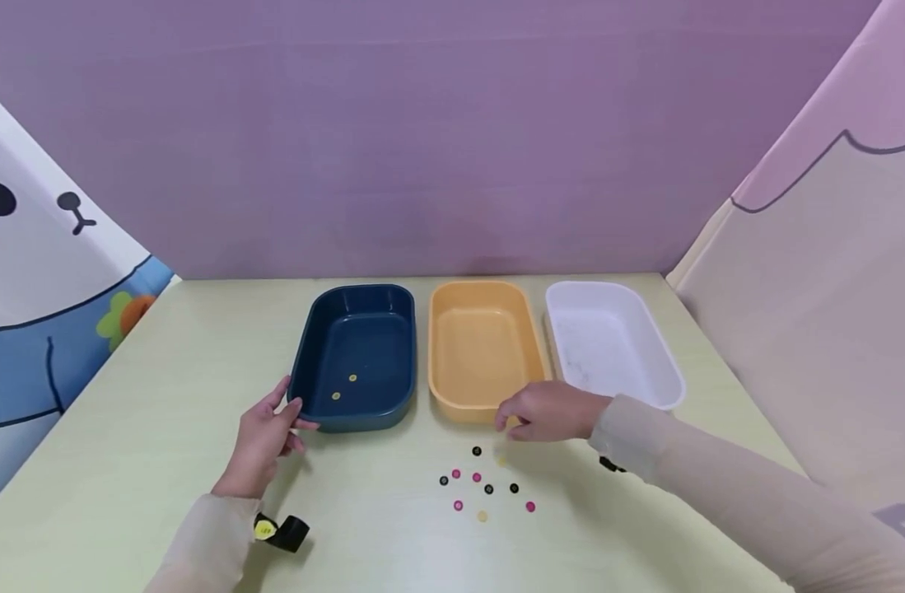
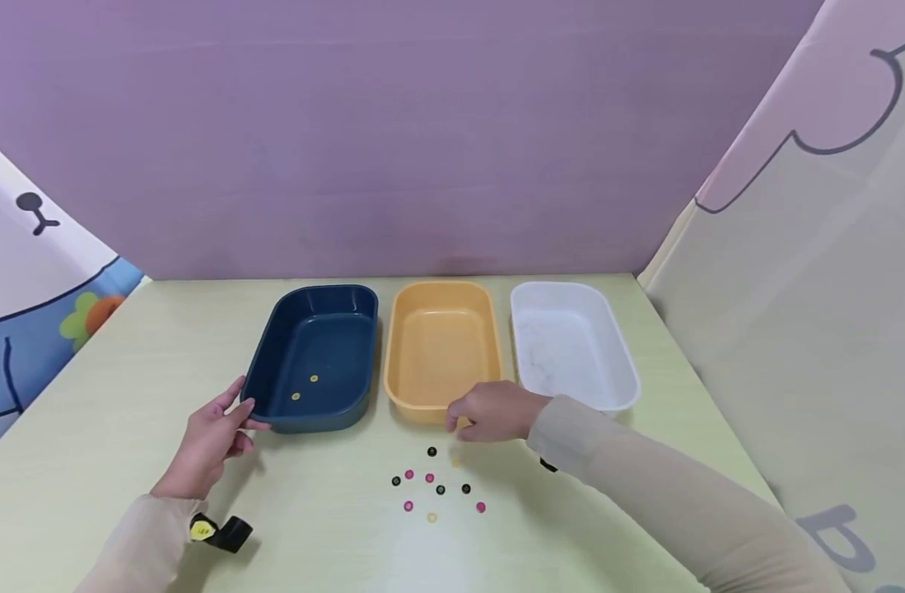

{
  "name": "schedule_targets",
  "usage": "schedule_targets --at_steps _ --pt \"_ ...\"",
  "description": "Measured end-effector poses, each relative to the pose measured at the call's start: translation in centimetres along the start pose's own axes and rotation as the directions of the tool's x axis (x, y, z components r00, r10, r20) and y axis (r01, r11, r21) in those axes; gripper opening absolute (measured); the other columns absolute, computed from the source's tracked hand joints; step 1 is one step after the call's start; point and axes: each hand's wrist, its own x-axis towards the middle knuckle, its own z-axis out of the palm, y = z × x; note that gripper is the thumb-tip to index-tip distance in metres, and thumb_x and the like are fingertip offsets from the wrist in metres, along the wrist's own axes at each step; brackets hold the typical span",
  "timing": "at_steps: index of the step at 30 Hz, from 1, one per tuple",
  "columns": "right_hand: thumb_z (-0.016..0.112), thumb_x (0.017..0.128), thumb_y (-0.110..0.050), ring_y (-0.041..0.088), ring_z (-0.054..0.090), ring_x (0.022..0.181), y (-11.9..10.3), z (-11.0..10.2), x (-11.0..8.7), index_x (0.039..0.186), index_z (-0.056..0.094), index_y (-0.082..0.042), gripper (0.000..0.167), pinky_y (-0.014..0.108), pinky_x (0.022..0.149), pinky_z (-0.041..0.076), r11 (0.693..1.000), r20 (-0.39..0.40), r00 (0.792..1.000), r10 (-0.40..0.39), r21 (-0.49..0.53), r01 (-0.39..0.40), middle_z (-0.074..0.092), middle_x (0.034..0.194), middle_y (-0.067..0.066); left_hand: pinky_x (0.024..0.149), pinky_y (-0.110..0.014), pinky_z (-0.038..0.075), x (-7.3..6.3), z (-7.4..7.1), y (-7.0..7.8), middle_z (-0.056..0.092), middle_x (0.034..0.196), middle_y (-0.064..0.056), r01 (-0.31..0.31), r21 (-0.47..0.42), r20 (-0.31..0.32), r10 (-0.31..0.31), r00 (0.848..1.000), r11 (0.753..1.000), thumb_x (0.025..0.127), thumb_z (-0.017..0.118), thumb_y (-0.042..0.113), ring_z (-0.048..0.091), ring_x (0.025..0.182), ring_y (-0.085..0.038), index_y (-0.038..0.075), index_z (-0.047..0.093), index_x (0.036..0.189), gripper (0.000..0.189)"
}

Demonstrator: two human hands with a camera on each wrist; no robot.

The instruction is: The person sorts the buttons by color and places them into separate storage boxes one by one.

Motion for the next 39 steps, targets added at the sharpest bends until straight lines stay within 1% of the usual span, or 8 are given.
schedule_targets --at_steps 4,12,19,22,25,27,31,39 --pt "0.065 0.089 -0.010 0.000 0.039 0.057 0.2 0.7 -0.2 0.100 0.071 -0.008 0.013 0.021 0.057 0.037 1.000 -0.008 1.000 0.016 0.014 -0.016 0.045 0.061 -0.011 0.047 -0.022 0.033 -0.1 -0.1 0.0 0.067 0.066 0.009 0.004 0.000 0.000 -0.004 1.000 1.000 0.104 0.039 0.015 0.053 0.043 -0.009 0.013 0.010 0.154 0.058" --pt "0.065 0.088 -0.009 0.001 0.054 0.069 -0.2 2.4 -0.1 0.093 0.072 -0.011 0.009 0.024 0.070 0.049 0.999 -0.078 0.997 0.005 -0.034 -0.008 0.067 0.084 -0.009 0.047 -0.022 0.032 0.0 0.0 0.1 0.067 0.064 0.011 0.001 -0.012 -0.006 -0.001 1.000 1.000 0.104 0.039 0.016 0.053 0.043 -0.008 0.014 0.010 0.154 0.058" --pt "0.066 0.085 -0.007 0.006 0.063 0.077 0.0 4.3 0.2 0.090 0.073 -0.011 0.009 0.026 0.073 0.051 0.999 -0.101 0.994 0.039 0.035 -0.035 0.070 0.086 -0.006 0.047 -0.022 0.032 0.0 0.0 0.3 0.067 0.065 0.010 -0.005 -0.008 -0.005 0.005 1.000 1.000 0.104 0.039 0.015 0.053 0.042 -0.008 0.012 0.011 0.154 0.058" --pt "0.067 0.081 -0.002 0.016 0.067 0.084 0.1 5.0 0.3 0.088 0.073 -0.007 0.011 0.032 0.077 0.052 0.977 -0.090 0.987 0.136 0.177 -0.118 0.071 0.087 -0.001 0.047 -0.021 0.032 0.0 0.0 0.3 0.066 0.064 0.010 -0.004 -0.013 -0.001 0.004 1.000 1.000 0.104 0.038 0.014 0.053 0.042 -0.008 0.012 0.010 0.154 0.058" --pt "0.068 0.079 0.000 0.021 0.066 0.086 0.2 5.6 0.4 0.086 0.072 -0.005 0.010 0.039 0.081 0.051 0.917 -0.062 0.964 0.258 0.329 -0.224 0.071 0.088 0.002 0.046 -0.021 0.032 0.0 0.0 0.2 0.066 0.063 0.011 -0.005 -0.017 -0.002 0.004 1.000 1.000 0.104 0.038 0.014 0.053 0.041 -0.008 0.011 0.010 0.154 0.058" --pt "0.070 0.078 0.000 0.022 0.064 0.086 0.2 5.9 0.4 0.084 0.071 -0.006 0.009 0.042 0.083 0.050 0.889 -0.068 0.949 0.309 0.374 -0.263 0.069 0.087 0.001 0.047 -0.021 0.032 -0.1 -0.1 0.2 0.066 0.064 0.011 -0.005 -0.018 -0.003 0.005 1.000 1.000 0.104 0.038 0.014 0.053 0.042 -0.008 0.011 0.010 0.154 0.058" --pt "0.073 0.077 -0.001 0.019 0.061 0.084 -0.1 6.3 0.5 0.081 0.069 -0.007 0.007 0.043 0.085 0.049 0.871 -0.100 0.934 0.343 0.407 -0.276 0.066 0.083 -0.002 0.047 -0.022 0.032 0.0 -0.1 0.4 0.067 0.065 0.010 -0.005 -0.023 -0.006 0.005 1.000 1.000 0.104 0.038 0.015 0.053 0.042 -0.009 0.012 0.010 0.154 0.058" --pt "0.071 0.078 0.000 0.017 0.058 0.083 -0.4 6.8 0.6 0.079 0.068 -0.007 0.008 0.043 0.084 0.047 0.861 -0.100 0.931 0.350 0.427 -0.278 0.063 0.080 -0.003 0.046 -0.021 0.031 -0.1 0.1 0.2 0.067 0.065 0.009 -0.003 -0.026 -0.014 0.002 1.000 1.000 0.104 0.038 0.015 0.053 0.042 -0.009 0.012 0.011 0.154 0.057"
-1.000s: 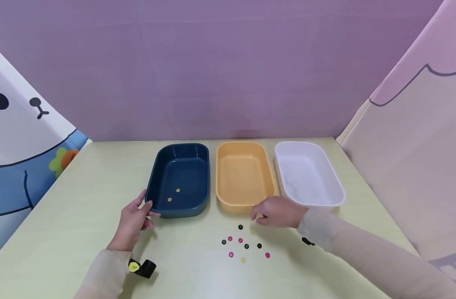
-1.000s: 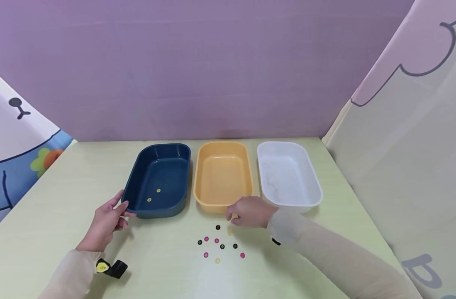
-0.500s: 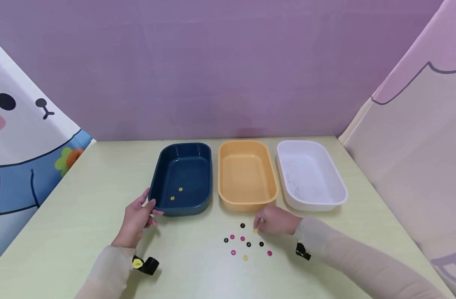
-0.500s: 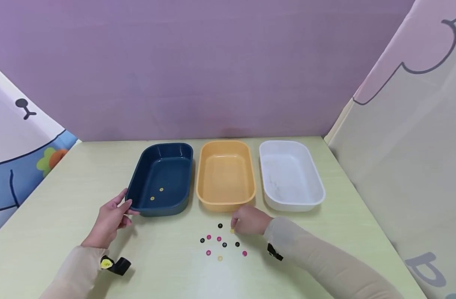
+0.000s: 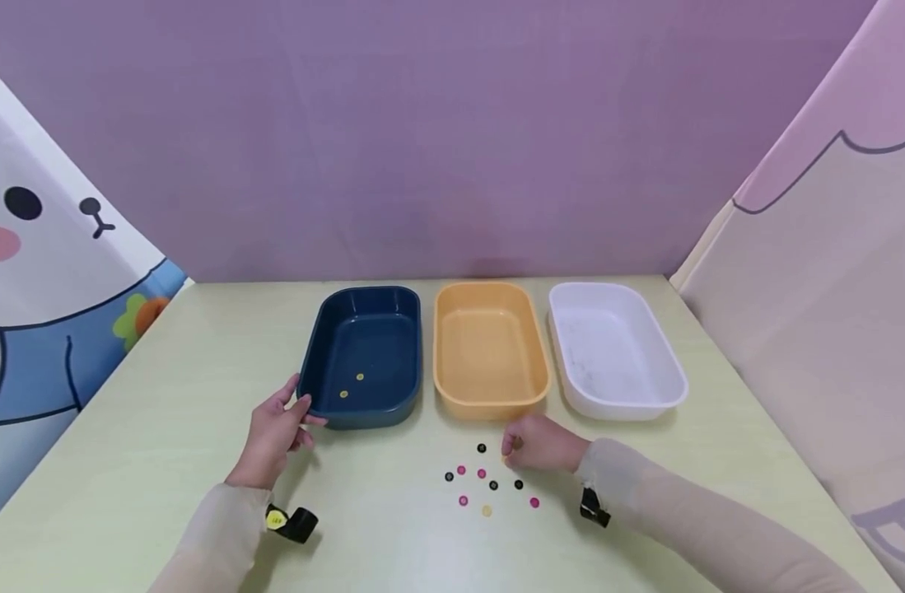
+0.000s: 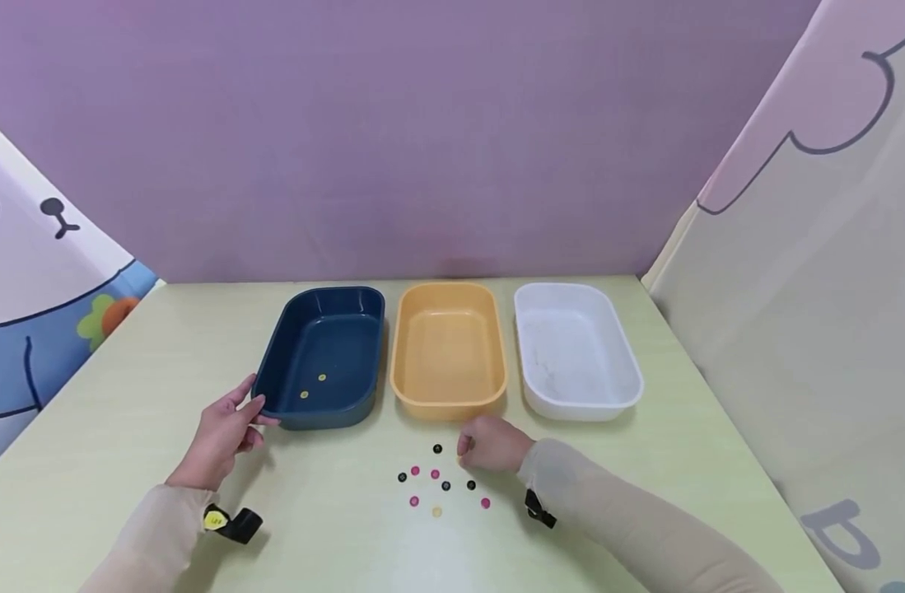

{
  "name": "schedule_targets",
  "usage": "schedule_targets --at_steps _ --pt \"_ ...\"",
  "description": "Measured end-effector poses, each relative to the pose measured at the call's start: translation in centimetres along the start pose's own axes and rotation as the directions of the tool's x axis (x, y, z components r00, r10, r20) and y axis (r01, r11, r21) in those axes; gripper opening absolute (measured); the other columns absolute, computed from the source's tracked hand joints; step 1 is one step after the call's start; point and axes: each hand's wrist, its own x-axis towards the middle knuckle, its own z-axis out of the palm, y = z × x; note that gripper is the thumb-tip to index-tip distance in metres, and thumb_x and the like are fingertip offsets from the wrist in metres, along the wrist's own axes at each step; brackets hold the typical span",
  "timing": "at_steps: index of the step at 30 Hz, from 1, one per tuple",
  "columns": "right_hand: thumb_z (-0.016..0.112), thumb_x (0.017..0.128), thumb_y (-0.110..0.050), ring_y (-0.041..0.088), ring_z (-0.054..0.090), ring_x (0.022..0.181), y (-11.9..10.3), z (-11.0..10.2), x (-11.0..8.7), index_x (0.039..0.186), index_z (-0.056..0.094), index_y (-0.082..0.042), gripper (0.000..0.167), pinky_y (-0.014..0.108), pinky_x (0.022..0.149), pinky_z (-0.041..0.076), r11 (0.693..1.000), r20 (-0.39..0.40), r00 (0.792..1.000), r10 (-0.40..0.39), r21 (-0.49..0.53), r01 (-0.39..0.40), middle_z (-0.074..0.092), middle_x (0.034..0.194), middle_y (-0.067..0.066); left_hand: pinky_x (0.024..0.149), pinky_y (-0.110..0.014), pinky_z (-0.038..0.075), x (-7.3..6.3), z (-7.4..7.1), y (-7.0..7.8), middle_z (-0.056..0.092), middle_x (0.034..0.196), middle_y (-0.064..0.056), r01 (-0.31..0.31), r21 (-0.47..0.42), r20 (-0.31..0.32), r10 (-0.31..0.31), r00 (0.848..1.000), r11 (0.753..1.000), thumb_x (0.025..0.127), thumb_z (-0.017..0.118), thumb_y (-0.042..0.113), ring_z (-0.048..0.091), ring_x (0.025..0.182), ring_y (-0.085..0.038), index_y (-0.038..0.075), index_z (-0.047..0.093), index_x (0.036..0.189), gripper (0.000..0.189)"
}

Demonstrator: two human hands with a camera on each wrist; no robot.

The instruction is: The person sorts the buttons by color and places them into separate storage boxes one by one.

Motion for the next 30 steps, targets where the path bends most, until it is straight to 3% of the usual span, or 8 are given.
schedule_targets --at_steps 8,13,18,23,30 --pt "0.071 0.078 0.001 0.015 0.057 0.081 0.2 0.0 -0.2 0.077 0.068 -0.005 0.007 0.043 0.084 0.048 1.000 0.017 1.000 -0.005 0.002 0.005 0.064 0.079 -0.002 0.046 -0.021 0.032 0.1 0.2 0.1 0.067 0.065 0.008 -0.013 0.008 0.010 0.013 1.000 1.000 0.104 0.038 0.015 0.053 0.042 -0.009 0.011 0.012 0.154 0.057" --pt "0.068 0.078 0.000 0.012 0.055 0.067 0.3 -0.4 -0.1 0.071 0.067 -0.009 0.011 0.031 0.067 0.050 1.000 0.020 1.000 -0.018 -0.006 0.018 0.061 0.070 -0.004 0.047 -0.022 0.032 0.1 0.2 0.3 0.067 0.066 0.008 -0.021 0.017 0.001 0.021 1.000 1.000 0.104 0.038 0.015 0.053 0.043 -0.009 0.011 0.012 0.154 0.057" --pt "0.064 0.074 0.001 0.008 0.050 0.053 0.4 -0.6 0.1 0.063 0.065 -0.010 0.015 0.023 0.054 0.043 0.999 0.026 0.999 -0.033 0.012 0.033 0.058 0.059 -0.005 0.046 -0.021 0.032 0.2 0.2 0.2 0.067 0.066 0.008 -0.022 0.016 0.003 0.022 1.000 1.000 0.104 0.038 0.014 0.053 0.042 -0.009 0.011 0.012 0.154 0.057" --pt "0.064 0.073 0.002 0.006 0.047 0.050 0.1 -0.7 0.3 0.062 0.065 -0.009 0.015 0.021 0.052 0.041 0.997 0.029 0.999 -0.025 0.070 0.022 0.057 0.056 -0.004 0.046 -0.021 0.032 0.2 0.3 0.1 0.066 0.064 0.010 -0.016 0.004 -0.010 0.016 1.000 1.000 0.104 0.039 0.015 0.052 0.042 -0.008 0.012 0.013 0.154 0.057" --pt "0.064 0.074 -0.001 0.005 0.048 0.052 -1.0 -1.5 0.7 0.070 0.071 -0.006 0.009 0.020 0.054 0.041 0.997 -0.016 0.997 -0.076 0.030 0.077 0.063 0.062 -0.005 0.045 -0.021 0.031 -0.2 0.3 -0.1 0.065 0.060 0.012 -0.001 -0.027 -0.025 0.000 1.000 1.000 0.104 0.039 0.015 0.052 0.040 -0.007 0.013 0.014 0.154 0.057"
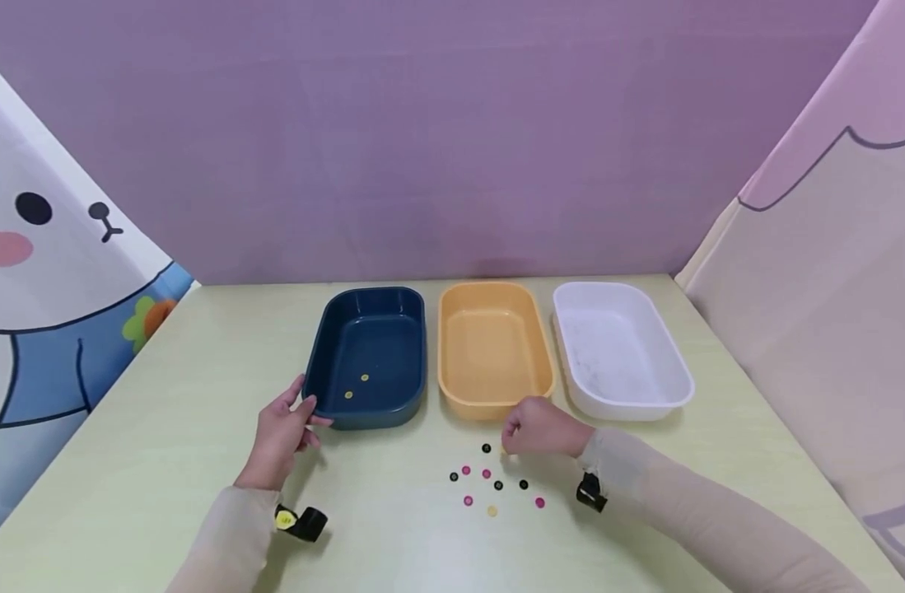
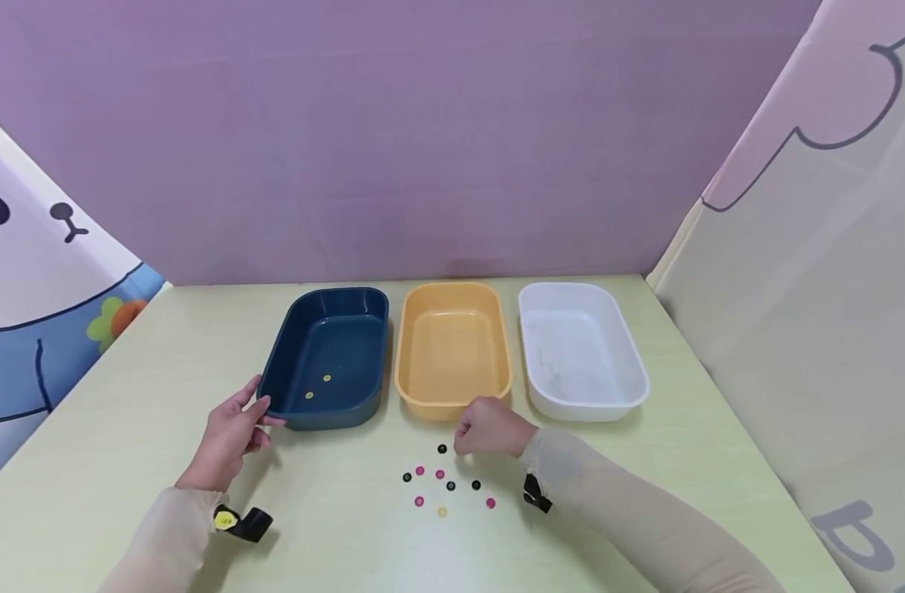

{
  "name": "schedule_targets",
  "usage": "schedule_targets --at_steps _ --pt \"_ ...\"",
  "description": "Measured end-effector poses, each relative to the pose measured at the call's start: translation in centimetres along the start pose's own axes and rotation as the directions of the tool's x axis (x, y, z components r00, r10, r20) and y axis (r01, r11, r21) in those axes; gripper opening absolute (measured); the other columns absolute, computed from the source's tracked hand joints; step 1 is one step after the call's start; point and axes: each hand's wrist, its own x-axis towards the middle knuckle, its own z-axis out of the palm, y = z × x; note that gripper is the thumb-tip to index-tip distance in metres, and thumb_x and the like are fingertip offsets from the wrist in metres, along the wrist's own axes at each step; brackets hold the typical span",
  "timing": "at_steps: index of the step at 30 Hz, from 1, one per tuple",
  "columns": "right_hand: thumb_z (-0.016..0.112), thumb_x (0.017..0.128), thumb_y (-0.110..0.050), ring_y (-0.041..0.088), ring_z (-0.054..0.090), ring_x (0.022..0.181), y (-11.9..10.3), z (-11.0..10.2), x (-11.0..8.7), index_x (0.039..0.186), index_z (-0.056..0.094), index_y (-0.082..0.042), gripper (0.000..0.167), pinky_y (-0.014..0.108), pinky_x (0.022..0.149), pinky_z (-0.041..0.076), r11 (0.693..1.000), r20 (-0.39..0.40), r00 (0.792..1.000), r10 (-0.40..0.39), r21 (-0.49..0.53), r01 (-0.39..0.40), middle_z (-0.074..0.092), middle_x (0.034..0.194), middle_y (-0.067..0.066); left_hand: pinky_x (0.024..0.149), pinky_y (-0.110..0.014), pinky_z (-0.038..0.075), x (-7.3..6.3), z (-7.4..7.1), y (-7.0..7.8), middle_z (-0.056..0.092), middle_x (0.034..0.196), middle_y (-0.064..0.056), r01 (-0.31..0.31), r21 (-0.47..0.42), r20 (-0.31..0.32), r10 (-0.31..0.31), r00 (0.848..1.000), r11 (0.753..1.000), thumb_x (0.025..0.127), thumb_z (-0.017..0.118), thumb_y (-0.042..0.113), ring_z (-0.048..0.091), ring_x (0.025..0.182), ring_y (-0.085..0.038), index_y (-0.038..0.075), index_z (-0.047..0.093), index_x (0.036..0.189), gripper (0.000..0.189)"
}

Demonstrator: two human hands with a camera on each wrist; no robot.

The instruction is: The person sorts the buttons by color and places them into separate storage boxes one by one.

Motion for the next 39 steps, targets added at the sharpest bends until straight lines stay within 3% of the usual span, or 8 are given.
schedule_targets --at_steps 5,9,17,24,27,33,39 --pt "0.065 0.075 -0.003 0.005 0.049 0.055 -1.2 -0.7 0.4 0.075 0.072 -0.001 0.007 0.021 0.057 0.043 0.999 0.006 1.000 -0.030 0.039 0.030 0.065 0.067 -0.004 0.046 -0.021 0.032 -0.2 -0.2 -0.3 0.065 0.062 0.011 0.001 0.009 -0.014 0.000 1.000 1.000 0.104 0.039 0.014 0.051 0.041 -0.008 0.012 0.014 0.154 0.056" --pt "0.065 0.075 -0.003 0.004 0.047 0.055 -2.5 -1.1 1.0 0.073 0.071 0.000 0.007 0.021 0.059 0.042 0.998 0.002 0.998 -0.062 0.004 0.062 0.063 0.066 -0.005 0.046 -0.021 0.032 -0.2 -0.4 -0.4 0.066 0.063 0.010 0.005 0.009 -0.023 -0.005 1.000 1.000 0.104 0.039 0.015 0.051 0.041 -0.008 0.012 0.014 0.154 0.056" --pt "0.065 0.076 -0.001 0.004 0.043 0.051 -5.1 -1.9 2.8 0.065 0.069 0.000 0.012 0.020 0.059 0.040 0.998 -0.005 0.999 -0.034 -0.061 0.033 0.058 0.058 -0.006 0.044 -0.020 0.033 -0.2 -0.1 -0.6 0.064 0.058 0.012 0.002 -0.034 -0.025 -0.003 1.000 0.999 0.103 0.040 0.013 0.052 0.039 -0.007 0.010 0.015 0.154 0.056" --pt "0.064 0.078 0.000 0.008 0.030 0.045 -6.4 -2.2 5.7 0.050 0.051 -0.007 0.032 0.022 0.054 0.030 0.999 -0.051 0.997 0.051 0.001 -0.051 0.033 0.046 -0.007 0.043 -0.020 0.031 -0.1 -0.1 -0.5 0.064 0.059 0.010 -0.007 -0.025 -0.037 0.006 0.999 1.000 0.103 0.041 0.012 0.051 0.038 -0.008 0.009 0.017 0.154 0.056" --pt "0.064 0.079 0.000 0.008 0.028 0.044 -6.9 -2.5 7.2 0.049 0.046 -0.010 0.037 0.023 0.053 0.030 0.998 -0.050 0.996 0.068 0.014 -0.068 0.031 0.046 -0.006 0.043 -0.020 0.031 -0.1 -0.2 -0.4 0.065 0.059 0.009 -0.013 -0.019 -0.042 0.013 0.999 1.000 0.103 0.041 0.012 0.051 0.038 -0.008 0.009 0.017 0.154 0.056" --pt "0.064 0.080 -0.003 0.007 0.029 0.043 -8.0 -3.4 10.3 0.053 0.052 -0.008 0.030 0.022 0.047 0.028 0.995 -0.030 0.994 0.101 0.007 -0.101 0.032 0.048 -0.006 0.042 -0.019 0.031 0.1 0.1 -0.2 0.064 0.058 0.009 -0.030 -0.020 -0.040 0.029 0.999 0.999 0.102 0.041 0.011 0.051 0.037 -0.008 0.008 0.018 0.153 0.056" --pt "0.065 0.083 -0.006 0.009 0.024 0.040 -8.6 -3.4 12.7 0.047 0.041 -0.013 0.044 0.023 0.041 0.025 0.992 -0.009 0.992 0.126 -0.017 -0.126 0.027 0.048 -0.005 0.042 -0.019 0.031 0.2 0.5 -0.3 0.064 0.057 0.009 -0.048 -0.027 -0.039 0.047 0.998 0.998 0.102 0.041 0.010 0.050 0.037 -0.008 0.006 0.020 0.153 0.055"
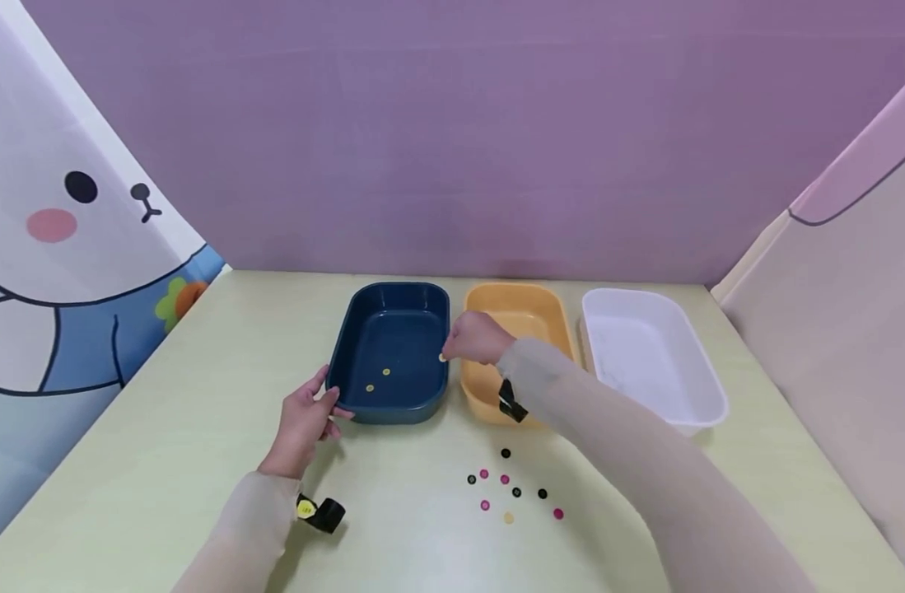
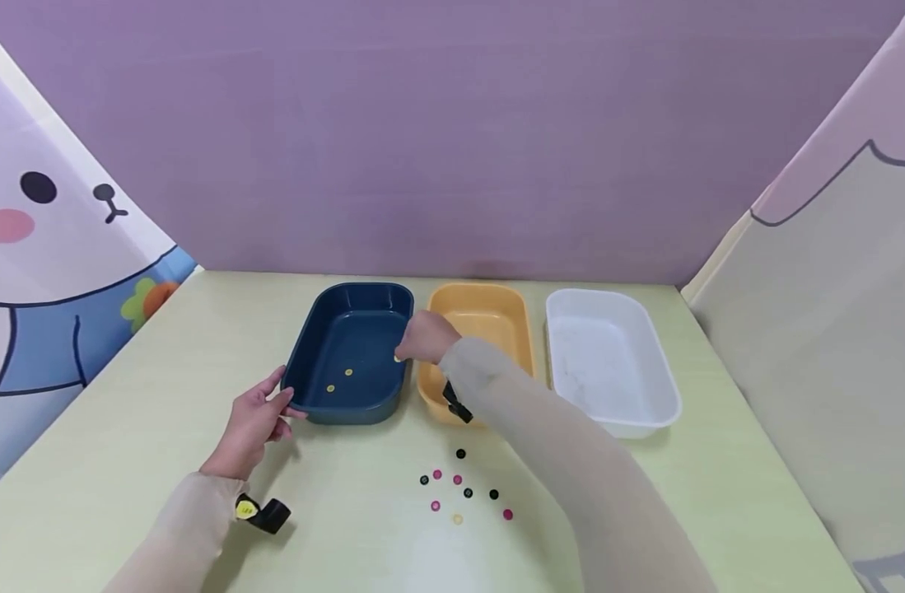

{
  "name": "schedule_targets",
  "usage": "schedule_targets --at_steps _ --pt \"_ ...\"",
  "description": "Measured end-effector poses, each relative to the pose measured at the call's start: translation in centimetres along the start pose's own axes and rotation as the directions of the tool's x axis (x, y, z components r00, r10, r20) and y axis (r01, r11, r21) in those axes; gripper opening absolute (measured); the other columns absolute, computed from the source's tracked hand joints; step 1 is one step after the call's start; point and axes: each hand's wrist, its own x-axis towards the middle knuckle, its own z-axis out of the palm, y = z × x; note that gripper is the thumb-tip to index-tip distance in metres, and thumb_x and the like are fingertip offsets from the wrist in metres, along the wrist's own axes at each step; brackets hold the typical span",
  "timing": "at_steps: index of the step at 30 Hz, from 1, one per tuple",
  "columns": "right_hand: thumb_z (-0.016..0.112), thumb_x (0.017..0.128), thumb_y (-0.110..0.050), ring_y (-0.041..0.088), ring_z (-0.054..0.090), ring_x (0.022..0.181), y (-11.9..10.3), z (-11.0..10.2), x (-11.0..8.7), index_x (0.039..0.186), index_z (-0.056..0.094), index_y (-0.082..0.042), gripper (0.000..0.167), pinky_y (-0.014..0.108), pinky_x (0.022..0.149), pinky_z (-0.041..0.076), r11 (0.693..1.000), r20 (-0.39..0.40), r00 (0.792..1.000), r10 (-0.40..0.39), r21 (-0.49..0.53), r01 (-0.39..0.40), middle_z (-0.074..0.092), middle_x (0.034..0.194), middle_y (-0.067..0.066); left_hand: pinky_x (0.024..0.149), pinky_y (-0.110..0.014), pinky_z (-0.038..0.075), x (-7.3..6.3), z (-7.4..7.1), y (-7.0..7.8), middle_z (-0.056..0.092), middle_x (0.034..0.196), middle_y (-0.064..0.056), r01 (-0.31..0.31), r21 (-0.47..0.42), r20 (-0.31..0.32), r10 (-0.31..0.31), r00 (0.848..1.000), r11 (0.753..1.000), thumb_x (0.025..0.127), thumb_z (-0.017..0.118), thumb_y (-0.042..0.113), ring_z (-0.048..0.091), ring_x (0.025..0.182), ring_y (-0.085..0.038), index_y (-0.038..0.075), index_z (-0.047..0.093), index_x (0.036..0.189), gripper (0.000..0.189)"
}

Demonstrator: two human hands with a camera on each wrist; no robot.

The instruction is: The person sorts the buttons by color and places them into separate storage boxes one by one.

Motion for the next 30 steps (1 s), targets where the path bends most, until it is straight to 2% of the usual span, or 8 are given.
schedule_targets --at_steps 4,8,11,13,15,19,23,30 --pt "0.066 0.084 -0.006 0.009 0.023 0.040 -0.9 0.4 1.4 0.052 0.054 -0.007 0.034 0.023 0.040 0.025 1.000 0.028 1.000 0.013 -0.017 -0.012 0.029 0.049 -0.005 0.042 -0.019 0.030 0.1 0.0 0.1 0.064 0.058 0.008 0.009 0.006 -0.003 -0.009 1.000 1.000 0.102 0.040 0.009 0.050 0.037 -0.008 0.006 0.020 0.153 0.055" --pt "0.067 0.085 -0.008 0.009 0.024 0.038 -1.9 1.1 2.8 0.075 0.073 0.000 0.014 0.022 0.040 0.026 0.999 0.047 0.998 0.028 -0.043 -0.026 0.032 0.049 -0.005 0.042 -0.019 0.029 0.0 0.0 0.2 0.064 0.057 0.008 0.013 -0.002 -0.008 -0.013 1.000 1.000 0.102 0.041 0.009 0.050 0.037 -0.008 0.006 0.020 0.153 0.055" --pt "0.067 0.087 -0.010 0.009 0.026 0.036 -2.4 1.8 3.7 0.084 0.076 -0.001 0.013 0.022 0.038 0.027 0.998 0.075 0.996 0.041 -0.055 -0.037 0.031 0.048 -0.005 0.042 -0.019 0.030 -0.1 -0.2 0.2 0.064 0.057 0.007 0.015 -0.005 -0.010 -0.015 1.000 1.000 0.102 0.041 0.009 0.050 0.037 -0.008 0.006 0.020 0.153 0.055" --pt "0.068 0.087 -0.011 0.010 0.027 0.035 -2.7 2.2 4.2 0.081 0.076 -0.001 0.014 0.022 0.038 0.028 0.998 0.092 0.995 0.035 -0.057 -0.030 0.030 0.047 -0.005 0.042 -0.019 0.030 -0.2 -0.2 0.2 0.063 0.057 0.008 0.017 -0.006 -0.013 -0.017 1.000 1.000 0.102 0.041 0.009 0.050 0.037 -0.008 0.006 0.020 0.153 0.055" --pt "0.068 0.088 -0.012 0.010 0.029 0.034 -3.0 2.5 4.7 0.068 0.070 -0.001 0.022 0.022 0.038 0.030 0.998 0.105 0.994 0.017 -0.068 -0.010 0.028 0.046 -0.005 0.042 -0.019 0.030 -0.2 -0.3 0.2 0.063 0.056 0.008 0.017 -0.004 -0.016 -0.017 1.000 1.000 0.102 0.041 0.009 0.050 0.037 -0.008 0.006 0.020 0.153 0.055" --pt "0.068 0.088 -0.012 0.011 0.031 0.032 -3.7 2.8 5.7 0.047 0.044 -0.010 0.047 0.023 0.040 0.035 0.994 0.110 0.994 -0.026 -0.099 0.037 0.028 0.043 -0.004 0.042 -0.019 0.030 -0.1 -0.2 0.2 0.063 0.056 0.007 0.007 -0.003 -0.027 -0.007 1.000 1.000 0.102 0.041 0.010 0.050 0.037 -0.008 0.006 0.021 0.152 0.054" --pt "0.068 0.088 -0.015 0.012 0.031 0.032 -4.4 3.1 6.9 0.046 0.033 -0.015 0.055 0.023 0.041 0.036 0.994 0.126 0.992 0.000 -0.111 0.014 0.027 0.044 -0.004 0.041 -0.019 0.030 0.0 0.0 0.3 0.063 0.056 0.006 0.006 -0.004 -0.030 -0.006 1.000 1.000 0.102 0.042 0.010 0.050 0.037 -0.008 0.006 0.022 0.152 0.054" --pt "0.067 0.089 -0.021 0.012 0.032 0.033 -4.7 3.6 9.0 0.047 0.037 -0.014 0.053 0.024 0.041 0.036 0.995 0.103 0.995 0.014 -0.096 -0.004 0.029 0.045 -0.003 0.041 -0.020 0.030 0.0 0.3 0.3 0.064 0.058 0.003 0.012 -0.004 -0.029 -0.012 1.000 1.000 0.102 0.042 0.009 0.050 0.037 -0.009 0.005 0.023 0.152 0.054"
